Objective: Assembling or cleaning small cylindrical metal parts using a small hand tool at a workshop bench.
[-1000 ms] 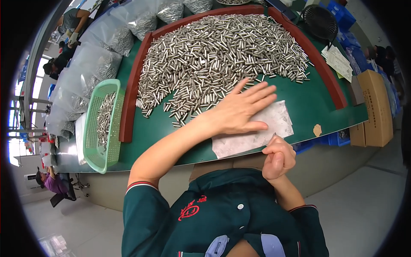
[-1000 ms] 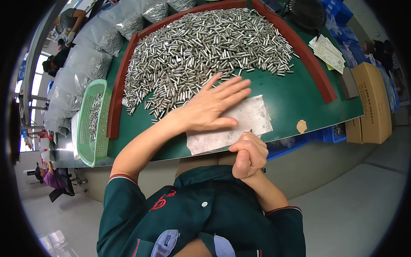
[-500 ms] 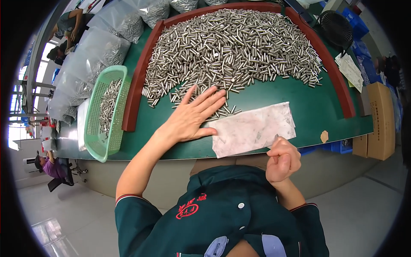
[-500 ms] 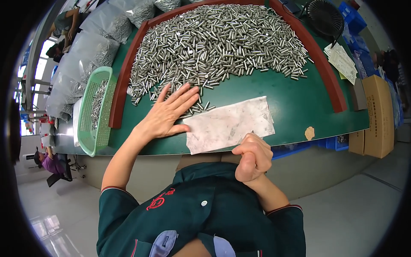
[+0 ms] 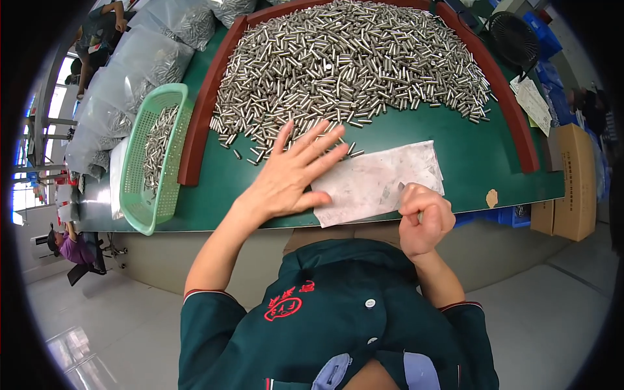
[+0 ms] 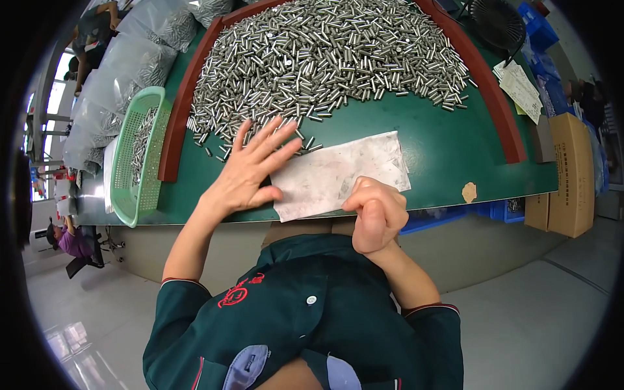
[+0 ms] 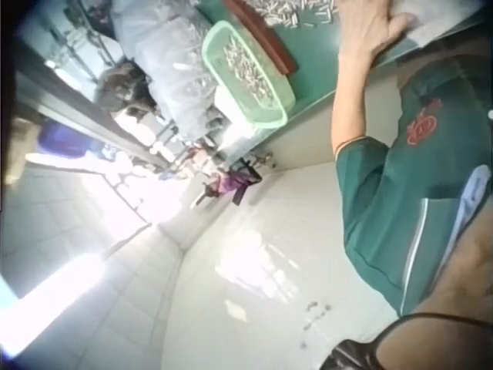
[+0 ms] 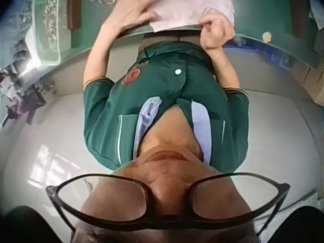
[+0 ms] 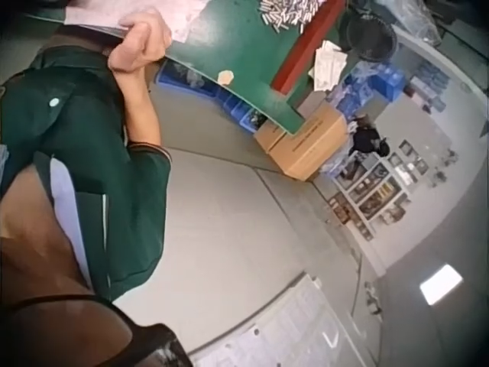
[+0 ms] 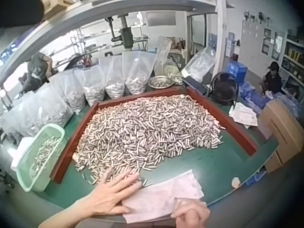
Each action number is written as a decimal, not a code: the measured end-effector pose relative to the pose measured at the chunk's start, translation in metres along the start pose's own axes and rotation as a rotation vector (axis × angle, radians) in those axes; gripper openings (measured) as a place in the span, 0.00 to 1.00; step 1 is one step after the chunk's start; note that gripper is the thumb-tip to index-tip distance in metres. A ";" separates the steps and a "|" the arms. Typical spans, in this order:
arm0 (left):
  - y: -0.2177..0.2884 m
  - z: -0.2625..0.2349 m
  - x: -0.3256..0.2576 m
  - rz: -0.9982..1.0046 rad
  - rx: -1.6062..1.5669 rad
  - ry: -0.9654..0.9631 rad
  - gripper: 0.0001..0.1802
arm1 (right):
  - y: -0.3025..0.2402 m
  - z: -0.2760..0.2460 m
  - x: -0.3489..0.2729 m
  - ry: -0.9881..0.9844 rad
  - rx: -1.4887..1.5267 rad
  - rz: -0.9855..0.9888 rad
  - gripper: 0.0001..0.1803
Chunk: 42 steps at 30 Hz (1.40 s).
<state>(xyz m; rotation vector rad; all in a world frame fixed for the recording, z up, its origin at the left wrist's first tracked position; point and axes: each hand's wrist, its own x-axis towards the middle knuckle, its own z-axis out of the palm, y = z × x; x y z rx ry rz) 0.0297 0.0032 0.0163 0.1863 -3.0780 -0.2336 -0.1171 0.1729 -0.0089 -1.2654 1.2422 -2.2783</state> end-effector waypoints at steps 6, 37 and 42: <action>0.013 0.013 -0.024 -0.109 -0.006 -0.104 0.51 | 0.004 -0.007 -0.001 0.050 -0.052 -0.057 0.17; 0.027 0.060 -0.334 -1.536 0.446 0.441 0.07 | -0.004 0.015 -0.014 -0.071 -0.308 -0.132 0.16; 0.066 0.117 -0.435 -1.866 0.799 -0.251 0.13 | 0.000 0.019 -0.009 -0.088 -0.219 -0.126 0.16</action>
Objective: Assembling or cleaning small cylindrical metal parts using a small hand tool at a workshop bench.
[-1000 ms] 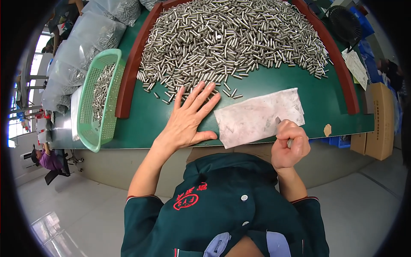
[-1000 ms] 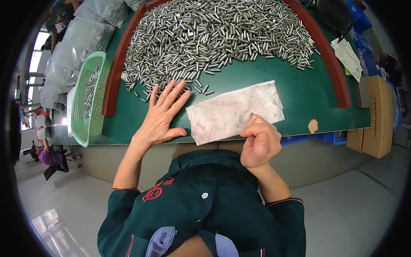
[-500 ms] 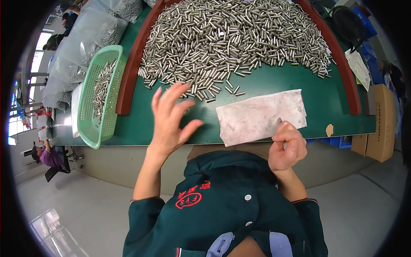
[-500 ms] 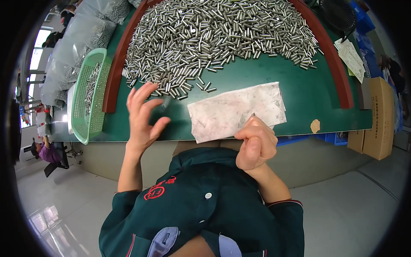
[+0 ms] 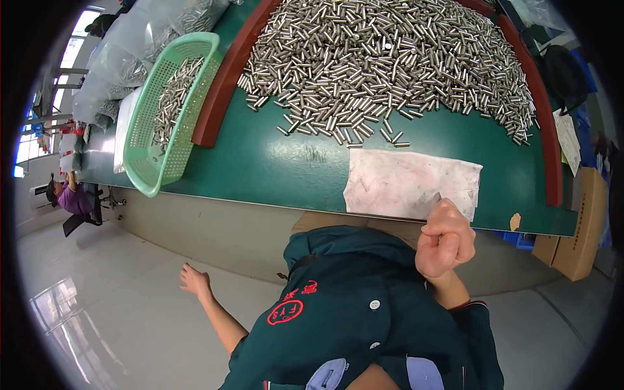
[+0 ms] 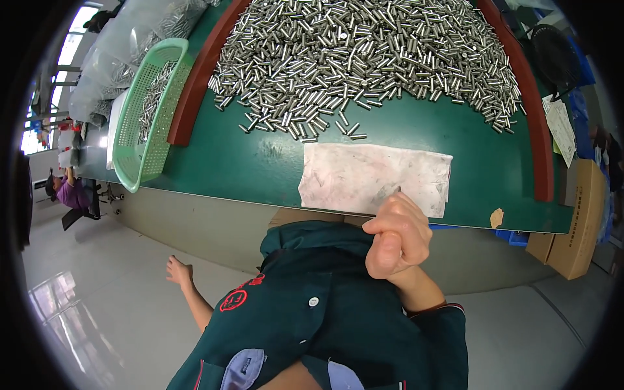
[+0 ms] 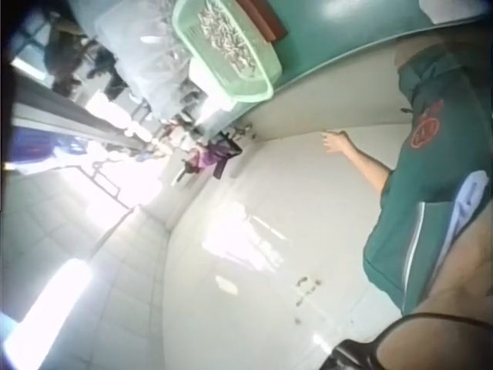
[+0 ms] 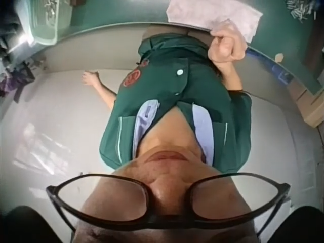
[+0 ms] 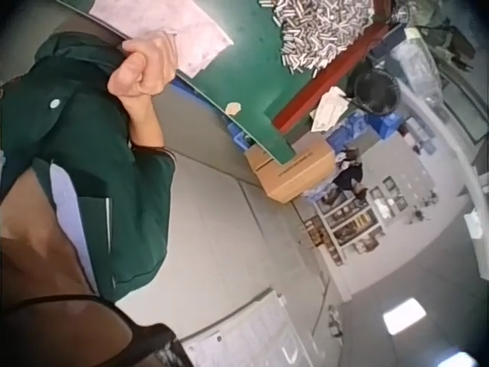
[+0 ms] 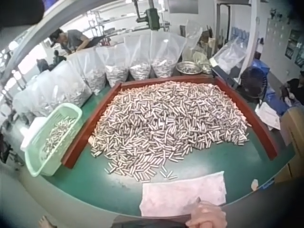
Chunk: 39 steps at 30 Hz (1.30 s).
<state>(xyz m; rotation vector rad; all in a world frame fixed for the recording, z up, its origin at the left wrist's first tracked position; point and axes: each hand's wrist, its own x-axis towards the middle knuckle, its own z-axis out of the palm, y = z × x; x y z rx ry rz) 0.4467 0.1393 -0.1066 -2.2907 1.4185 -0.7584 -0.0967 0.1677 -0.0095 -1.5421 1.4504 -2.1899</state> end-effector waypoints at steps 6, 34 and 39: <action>0.033 -0.111 0.030 0.062 -0.407 -0.302 0.12 | 0.001 -0.002 0.013 0.029 0.259 0.087 0.17; 0.285 -0.343 -0.007 1.413 -1.222 0.203 0.07 | 0.021 -0.011 0.006 0.113 0.346 0.131 0.17; 0.284 -0.345 -0.003 1.359 -1.230 0.191 0.07 | 0.022 -0.012 0.004 0.129 0.359 0.131 0.16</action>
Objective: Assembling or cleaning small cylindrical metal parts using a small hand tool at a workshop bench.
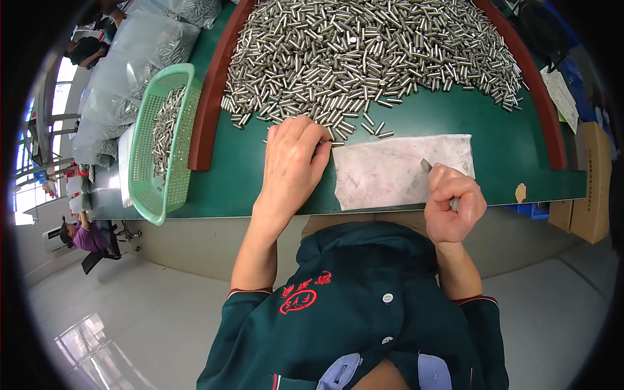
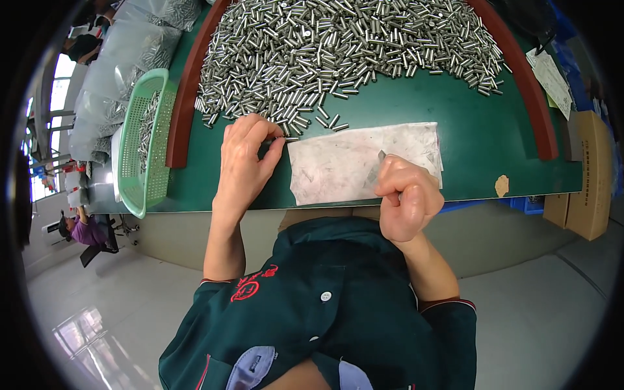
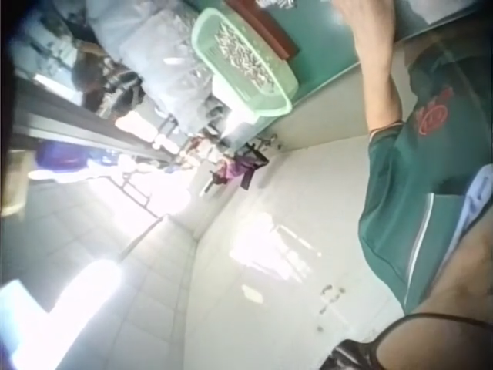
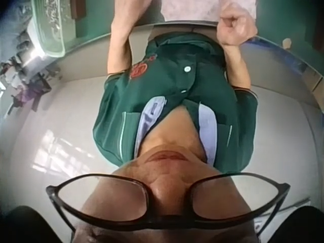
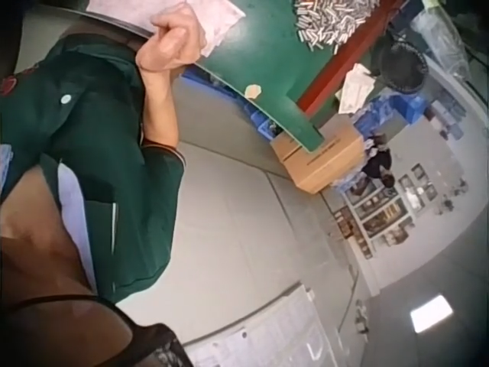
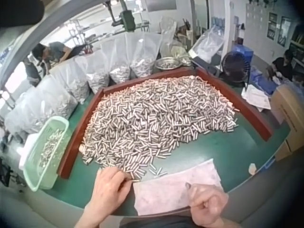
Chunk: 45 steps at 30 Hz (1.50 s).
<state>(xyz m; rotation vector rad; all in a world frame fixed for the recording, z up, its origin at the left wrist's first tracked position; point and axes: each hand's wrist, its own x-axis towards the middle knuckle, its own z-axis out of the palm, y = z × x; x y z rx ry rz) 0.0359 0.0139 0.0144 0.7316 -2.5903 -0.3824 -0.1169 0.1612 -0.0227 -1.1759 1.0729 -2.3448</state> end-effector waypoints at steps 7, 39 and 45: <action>-0.002 0.000 0.006 0.112 -0.006 -0.053 0.05 | 0.000 0.001 -0.001 0.005 0.001 -0.005 0.15; -0.037 -0.068 -0.094 -0.503 -0.359 0.213 0.01 | -0.004 0.005 0.000 -0.050 -0.034 0.036 0.19; -0.013 -0.022 -0.043 -0.062 -0.111 0.144 0.08 | -0.003 0.007 0.001 -0.022 -0.023 0.038 0.19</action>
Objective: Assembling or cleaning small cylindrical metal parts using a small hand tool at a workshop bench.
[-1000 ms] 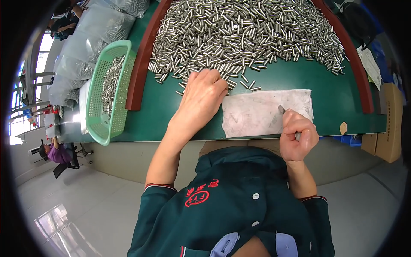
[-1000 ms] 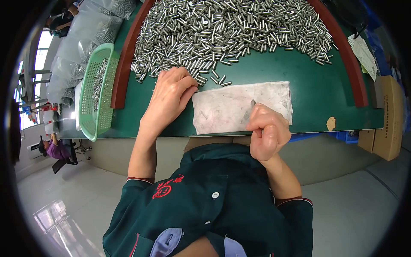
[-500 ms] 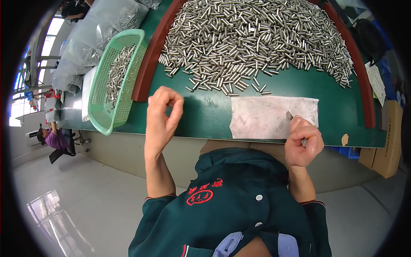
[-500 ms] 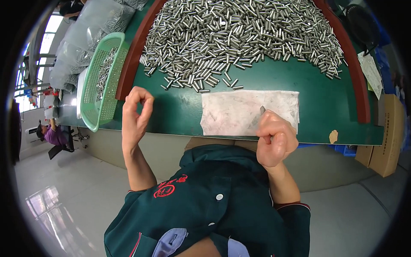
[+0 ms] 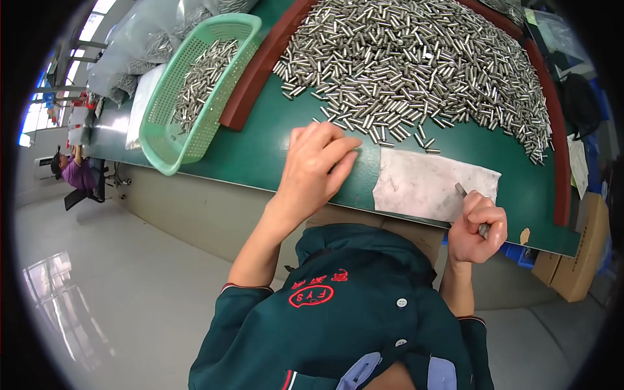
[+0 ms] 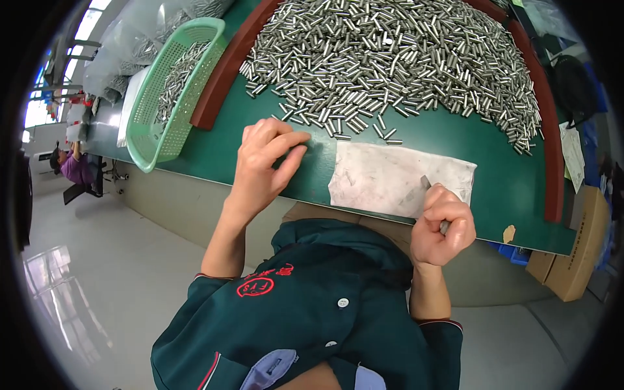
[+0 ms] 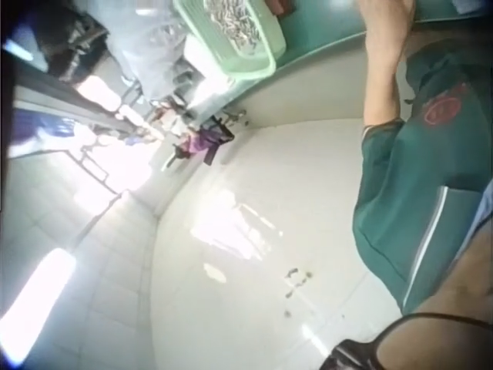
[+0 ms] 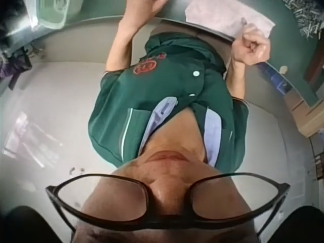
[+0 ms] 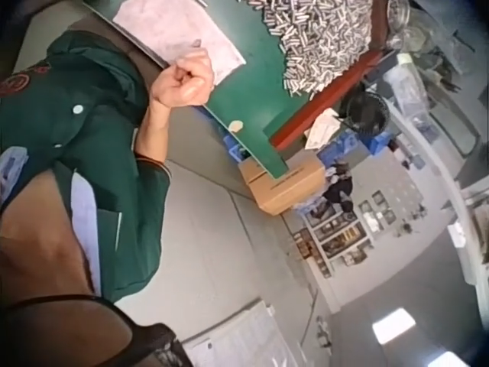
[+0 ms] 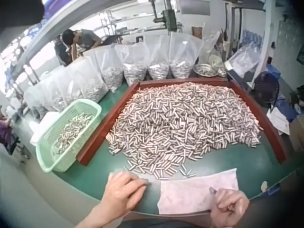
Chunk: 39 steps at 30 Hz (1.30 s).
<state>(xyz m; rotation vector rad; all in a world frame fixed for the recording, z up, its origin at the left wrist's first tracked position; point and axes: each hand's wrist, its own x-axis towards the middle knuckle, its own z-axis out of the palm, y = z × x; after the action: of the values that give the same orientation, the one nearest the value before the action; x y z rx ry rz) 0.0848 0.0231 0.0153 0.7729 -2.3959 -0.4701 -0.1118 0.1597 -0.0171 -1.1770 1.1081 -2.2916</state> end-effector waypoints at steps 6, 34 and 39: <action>0.003 0.028 0.024 0.149 0.052 -0.071 0.07 | 0.002 0.001 -0.002 -0.028 -0.016 -0.051 0.17; 0.009 0.040 0.040 0.280 0.307 -0.243 0.06 | 0.003 -0.007 -0.004 -0.016 0.008 -0.068 0.16; 0.007 0.035 0.043 0.272 0.200 -0.103 0.09 | 0.003 -0.009 -0.002 -0.008 0.016 -0.075 0.16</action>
<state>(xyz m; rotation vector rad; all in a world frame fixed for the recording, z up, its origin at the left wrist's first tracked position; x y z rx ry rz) 0.0315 0.0068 0.0090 0.5037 -2.6222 -0.1650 -0.1181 0.1633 -0.0232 -1.2404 1.0577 -2.3456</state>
